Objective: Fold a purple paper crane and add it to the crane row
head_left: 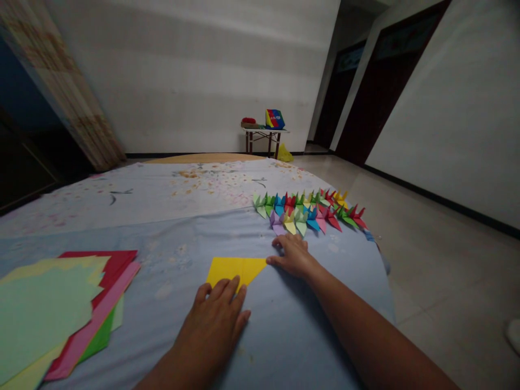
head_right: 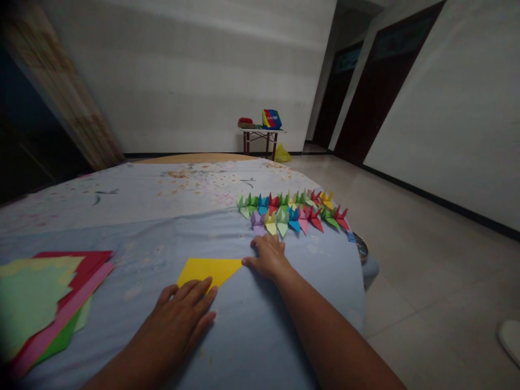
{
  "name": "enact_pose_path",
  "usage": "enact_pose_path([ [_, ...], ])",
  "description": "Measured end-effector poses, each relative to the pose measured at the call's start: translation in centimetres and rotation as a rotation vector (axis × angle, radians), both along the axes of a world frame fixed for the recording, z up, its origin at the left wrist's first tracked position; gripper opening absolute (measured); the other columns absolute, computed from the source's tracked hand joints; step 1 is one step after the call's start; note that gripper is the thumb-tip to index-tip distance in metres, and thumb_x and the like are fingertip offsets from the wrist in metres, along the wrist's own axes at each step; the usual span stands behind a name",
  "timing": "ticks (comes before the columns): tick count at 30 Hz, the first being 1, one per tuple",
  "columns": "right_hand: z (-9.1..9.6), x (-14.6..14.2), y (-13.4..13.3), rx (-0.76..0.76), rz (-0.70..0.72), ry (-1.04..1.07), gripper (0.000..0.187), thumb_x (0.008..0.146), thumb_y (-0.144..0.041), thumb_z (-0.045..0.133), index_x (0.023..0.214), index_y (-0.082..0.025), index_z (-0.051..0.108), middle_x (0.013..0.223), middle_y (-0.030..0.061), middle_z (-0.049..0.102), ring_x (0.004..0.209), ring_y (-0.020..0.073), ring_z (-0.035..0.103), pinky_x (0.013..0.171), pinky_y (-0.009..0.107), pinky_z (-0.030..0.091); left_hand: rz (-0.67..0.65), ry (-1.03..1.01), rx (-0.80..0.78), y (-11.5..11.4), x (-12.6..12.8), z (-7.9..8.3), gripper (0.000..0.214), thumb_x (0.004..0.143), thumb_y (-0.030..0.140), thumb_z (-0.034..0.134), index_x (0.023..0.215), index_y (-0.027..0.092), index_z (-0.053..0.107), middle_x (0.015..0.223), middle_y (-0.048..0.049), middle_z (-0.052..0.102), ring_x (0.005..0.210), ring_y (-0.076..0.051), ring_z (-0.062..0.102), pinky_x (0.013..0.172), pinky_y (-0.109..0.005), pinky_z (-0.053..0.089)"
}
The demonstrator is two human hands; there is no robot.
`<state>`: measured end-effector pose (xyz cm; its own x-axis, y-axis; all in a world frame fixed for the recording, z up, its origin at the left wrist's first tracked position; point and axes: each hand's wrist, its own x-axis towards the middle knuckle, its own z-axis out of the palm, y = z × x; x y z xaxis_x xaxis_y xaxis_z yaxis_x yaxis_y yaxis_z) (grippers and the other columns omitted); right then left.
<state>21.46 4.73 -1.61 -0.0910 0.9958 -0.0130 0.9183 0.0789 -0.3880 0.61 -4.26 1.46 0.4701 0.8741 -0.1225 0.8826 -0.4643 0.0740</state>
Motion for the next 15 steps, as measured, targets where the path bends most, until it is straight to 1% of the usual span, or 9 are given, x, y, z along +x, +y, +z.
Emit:
enact_pose_path([
  [6, 0.1, 0.4, 0.1, -0.022, 0.013, 0.042, 0.032, 0.073, -0.035, 0.063, 0.103, -0.025, 0.058, 0.103, 0.0058, 0.055, 0.103, 0.0258, 0.043, 0.082, 0.037, 0.03, -0.002, -0.027, 0.012, 0.0, 0.0, 0.0, 0.039, 0.088, 0.029, 0.039, 0.123, 0.021, 0.055, 0.134, -0.0119, 0.05, 0.121, -0.031, 0.045, 0.097, -0.054, 0.031],
  [10, 0.1, 0.8, 0.3, 0.085, 0.046, 0.099, 0.03, 0.076, -0.023, 0.058, 0.106, -0.023, 0.058, 0.102, 0.0057, 0.056, 0.101, 0.0219, 0.044, 0.084, 0.035, 0.032, 0.0, -0.057, 0.015, 0.1, -0.1, 0.0, 0.038, 0.088, 0.029, 0.039, 0.12, 0.021, 0.057, 0.131, -0.0119, 0.053, 0.12, -0.031, 0.046, 0.096, -0.053, 0.031],
  [12, 0.3, 0.5, 0.2, 0.13, 0.102, 0.149, 0.026, 0.079, -0.026, 0.057, 0.105, -0.022, 0.059, 0.101, 0.0054, 0.057, 0.101, 0.0204, 0.045, 0.086, 0.034, 0.032, 0.004, -0.079, 0.028, 0.2, -0.1, -0.2, 0.036, 0.089, 0.029, 0.038, 0.118, 0.022, 0.058, 0.129, -0.0116, 0.054, 0.118, -0.03, 0.047, 0.096, -0.052, 0.031],
  [15, 0.6, -0.3, -0.4, 0.098, 0.183, 0.142, 0.024, 0.078, -0.038, 0.059, 0.095, -0.022, 0.064, 0.096, 0.0052, 0.059, 0.099, 0.0216, 0.046, 0.087, 0.036, 0.031, 0.014, -0.128, 0.07, 0.3, 0.0, -0.5, 0.033, 0.089, 0.03, 0.037, 0.11, 0.022, 0.061, 0.122, -0.0103, 0.058, 0.114, -0.028, 0.049, 0.095, -0.049, 0.03],
])
